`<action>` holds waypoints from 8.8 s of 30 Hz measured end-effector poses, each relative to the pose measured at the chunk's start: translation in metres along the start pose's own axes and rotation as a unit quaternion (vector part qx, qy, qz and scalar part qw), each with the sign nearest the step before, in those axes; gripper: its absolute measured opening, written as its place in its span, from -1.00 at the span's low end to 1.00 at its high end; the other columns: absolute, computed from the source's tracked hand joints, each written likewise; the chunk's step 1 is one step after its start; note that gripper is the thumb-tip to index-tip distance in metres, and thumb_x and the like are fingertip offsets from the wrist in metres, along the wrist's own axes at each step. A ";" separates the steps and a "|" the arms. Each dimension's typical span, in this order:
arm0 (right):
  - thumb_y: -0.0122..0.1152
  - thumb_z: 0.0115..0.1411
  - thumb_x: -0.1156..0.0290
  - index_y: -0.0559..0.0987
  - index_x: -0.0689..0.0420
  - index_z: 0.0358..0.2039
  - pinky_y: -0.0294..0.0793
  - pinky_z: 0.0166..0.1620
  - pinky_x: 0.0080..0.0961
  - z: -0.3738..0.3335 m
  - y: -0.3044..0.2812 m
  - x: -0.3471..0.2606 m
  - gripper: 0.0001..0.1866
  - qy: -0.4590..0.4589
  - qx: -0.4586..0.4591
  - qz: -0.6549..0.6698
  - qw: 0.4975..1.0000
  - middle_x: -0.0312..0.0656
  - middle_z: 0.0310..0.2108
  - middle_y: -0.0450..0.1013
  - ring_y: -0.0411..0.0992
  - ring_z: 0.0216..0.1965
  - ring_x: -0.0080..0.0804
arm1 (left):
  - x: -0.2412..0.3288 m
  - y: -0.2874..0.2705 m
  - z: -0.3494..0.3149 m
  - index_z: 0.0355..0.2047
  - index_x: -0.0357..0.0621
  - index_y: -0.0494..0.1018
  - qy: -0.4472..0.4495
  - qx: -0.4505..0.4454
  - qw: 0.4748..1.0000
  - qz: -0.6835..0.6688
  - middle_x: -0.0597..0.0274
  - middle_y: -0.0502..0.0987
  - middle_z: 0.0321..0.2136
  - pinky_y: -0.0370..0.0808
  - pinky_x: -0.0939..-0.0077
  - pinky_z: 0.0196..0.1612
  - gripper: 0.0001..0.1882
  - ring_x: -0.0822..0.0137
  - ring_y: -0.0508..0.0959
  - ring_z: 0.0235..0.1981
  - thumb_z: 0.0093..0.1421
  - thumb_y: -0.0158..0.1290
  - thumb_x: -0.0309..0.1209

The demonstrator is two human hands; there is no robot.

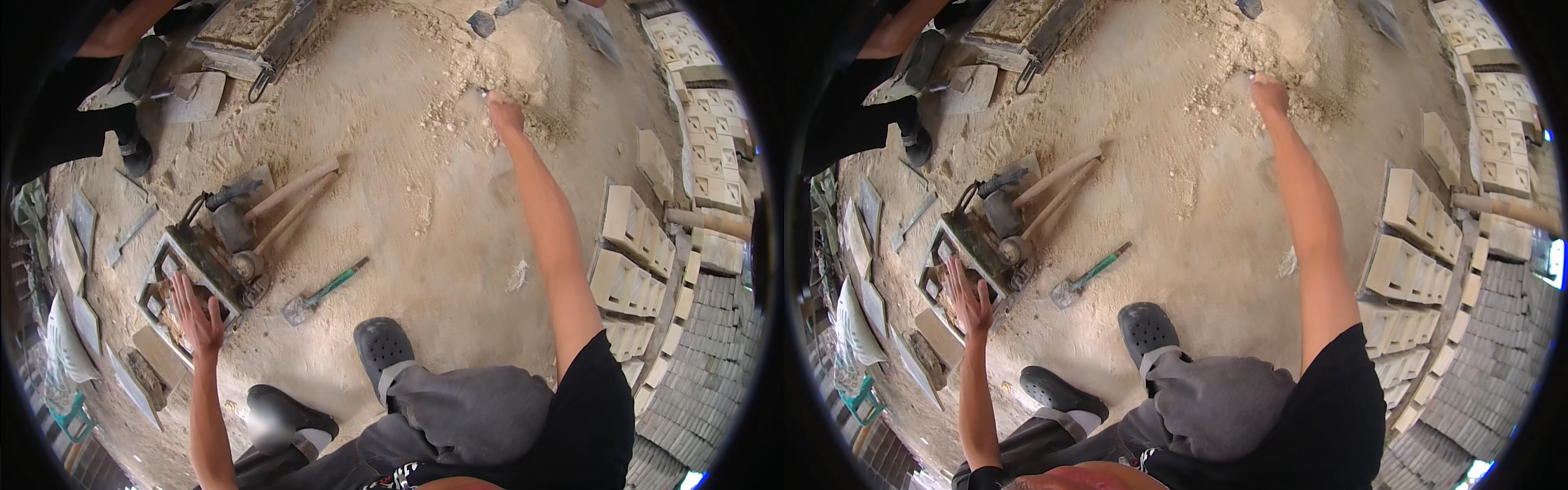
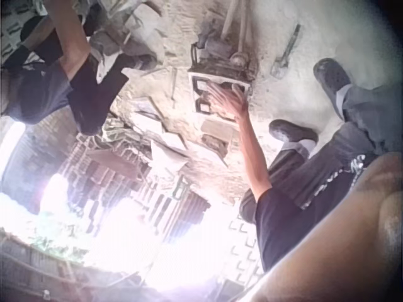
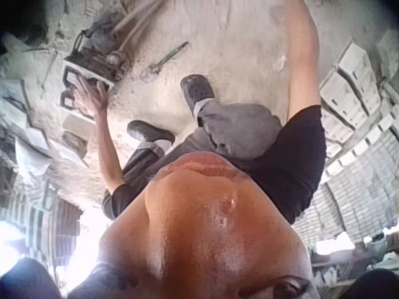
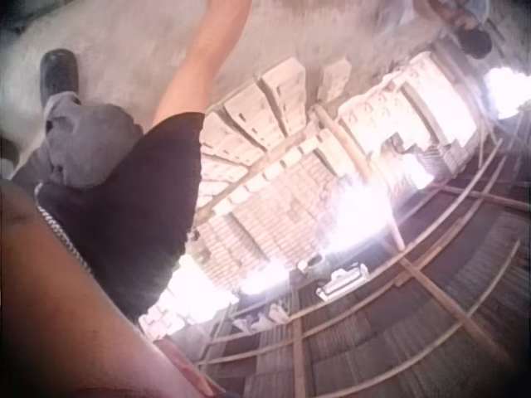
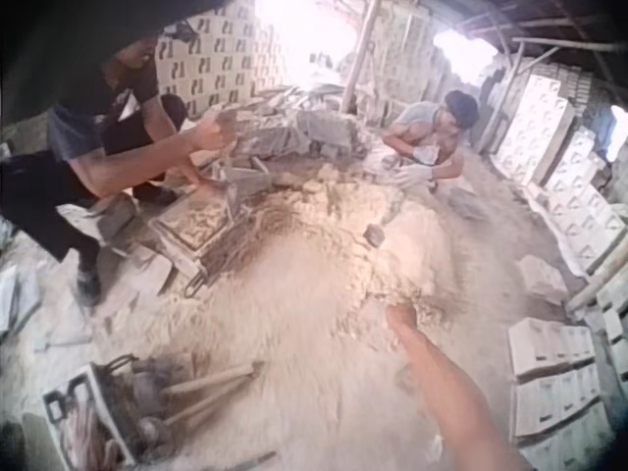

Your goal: The person carves and finishes a decorative masonry tile by hand. They use a small trowel-like tool to scrape and shape the internal contours of the stone design, then clear away debris and dust with their hands.

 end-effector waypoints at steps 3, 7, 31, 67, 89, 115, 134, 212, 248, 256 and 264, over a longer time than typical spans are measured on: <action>0.09 0.14 0.08 0.61 0.16 -0.15 0.44 0.03 -0.22 0.035 0.008 0.000 -0.56 0.042 -0.004 0.039 0.998 0.09 -0.12 0.55 0.50 -0.03 -0.01 | 0.026 -0.002 -0.002 0.37 -0.40 -0.15 -0.022 0.011 1.000 -0.002 -0.25 -0.08 0.38 -0.18 0.10 0.42 -0.16 -0.07 -0.10 0.43 0.34 -0.20 0.02; 0.07 0.19 0.04 0.53 0.06 0.07 0.38 0.13 -0.26 0.039 0.006 0.016 -0.49 0.006 0.051 0.002 0.999 0.06 0.01 0.49 0.44 0.07 -0.03 | 0.038 0.005 -0.004 0.36 -0.45 -0.20 -0.025 0.035 0.999 0.002 -0.30 -0.12 0.37 -0.21 0.08 0.42 -0.04 -0.13 -0.13 0.42 0.32 -0.28 0.19; 0.16 0.24 0.18 0.48 -0.10 0.16 0.51 -0.15 -0.28 -0.228 -0.043 0.045 -0.54 -0.203 0.030 0.016 0.979 0.00 -0.15 0.57 0.55 -0.16 -0.06 | -0.042 -0.006 -0.082 0.36 -0.41 -0.11 0.221 -0.112 0.965 0.083 -0.23 -0.09 0.38 -0.20 0.05 0.42 -0.02 -0.09 -0.11 0.42 0.27 -0.34 0.27; 0.17 0.19 0.37 0.44 -0.26 0.20 0.50 -0.52 -0.28 -0.647 0.136 -0.289 -0.47 -0.792 -0.105 -0.073 0.597 -0.17 -0.50 0.47 0.49 -0.57 -0.21 | -0.153 -0.018 -0.044 0.34 -0.48 -0.17 -0.070 0.063 0.996 -0.008 -0.21 -0.06 0.37 -0.20 0.25 0.45 0.29 0.00 -0.12 0.43 0.05 -0.30 0.55; -0.04 0.29 0.47 0.24 -0.25 0.34 0.47 -0.73 -0.52 -0.638 0.148 -0.286 -0.39 -0.784 -0.052 -0.120 0.606 -0.09 -0.49 0.43 0.43 -0.65 -0.39 | -0.119 -0.044 -0.024 0.36 -0.42 -0.31 -0.077 0.286 0.944 -0.148 -0.30 -0.20 0.38 -0.13 0.12 0.41 0.15 -0.17 -0.13 0.41 0.15 0.13 0.10; 0.11 0.23 0.11 0.53 0.02 0.11 0.45 0.01 -0.25 -0.158 -0.052 0.100 -0.53 0.053 0.038 -0.024 0.998 -0.03 -0.05 0.54 0.50 -0.04 -0.11 | -0.115 0.013 -0.022 0.39 -0.30 -0.15 -0.114 0.093 0.987 0.064 -0.13 -0.18 0.41 -0.20 0.08 0.42 -0.20 -0.05 -0.16 0.43 0.40 -0.30 0.07; 0.06 0.19 0.05 0.62 0.07 -0.03 0.51 -0.07 -0.19 0.048 -0.027 0.010 -0.53 0.030 -0.019 -0.036 0.999 0.05 -0.15 0.56 0.54 -0.13 -0.05 | -0.098 0.024 -0.013 0.39 -0.33 -0.18 -0.266 0.048 0.962 0.043 -0.21 -0.23 0.40 -0.22 0.08 0.44 -0.09 -0.09 -0.21 0.43 0.35 -0.36 0.21; 0.25 0.15 0.39 0.54 -0.30 0.10 0.57 -0.44 -0.34 -0.579 0.128 -0.271 -0.52 -0.750 -0.033 -0.046 0.659 -0.26 -0.41 0.44 0.50 -0.41 -0.28 | -0.087 -0.012 -0.019 0.36 -0.45 -0.27 -0.096 0.065 0.993 0.019 -0.18 -0.18 0.40 -0.29 0.23 0.45 0.11 0.04 -0.23 0.44 0.23 -0.42 0.39; 0.34 0.08 0.41 0.52 -0.30 0.13 0.50 -0.35 -0.27 -0.517 0.111 -0.218 -0.43 -0.603 -0.105 0.045 0.789 -0.20 -0.42 0.49 0.51 -0.40 -0.18 | -0.058 0.007 0.045 0.33 -0.53 -0.15 -0.189 0.095 0.977 -0.018 -0.29 -0.11 0.37 -0.22 0.19 0.44 0.05 -0.06 -0.17 0.43 0.28 -0.42 0.32; 0.29 0.13 0.32 0.52 -0.13 0.13 0.50 -0.22 -0.25 -0.441 0.091 -0.157 -0.49 -0.454 -0.112 0.053 0.883 -0.03 -0.28 0.56 0.53 -0.27 -0.09 | -0.070 0.000 0.036 0.29 -0.51 0.03 -0.182 0.156 0.970 0.030 -0.34 -0.05 0.35 -0.23 0.08 0.42 -0.07 -0.16 -0.13 0.41 0.29 -0.20 0.18; 0.18 0.15 0.11 0.53 -0.02 0.12 0.45 0.04 -0.21 -0.261 0.033 0.001 -0.48 -0.108 -0.038 0.017 0.993 0.05 -0.03 0.52 0.50 -0.01 -0.01 | -0.033 0.012 0.047 0.33 -0.49 -0.06 -0.238 0.093 0.967 -0.013 -0.28 -0.07 0.37 -0.22 0.16 0.43 -0.03 -0.06 -0.15 0.43 0.30 -0.23 0.22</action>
Point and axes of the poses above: each hand's wrist, its own z-axis towards the middle knuckle, its own y-axis out of the palm, x = y × z, the point moved 9 cm from there along z, towards the middle knuckle
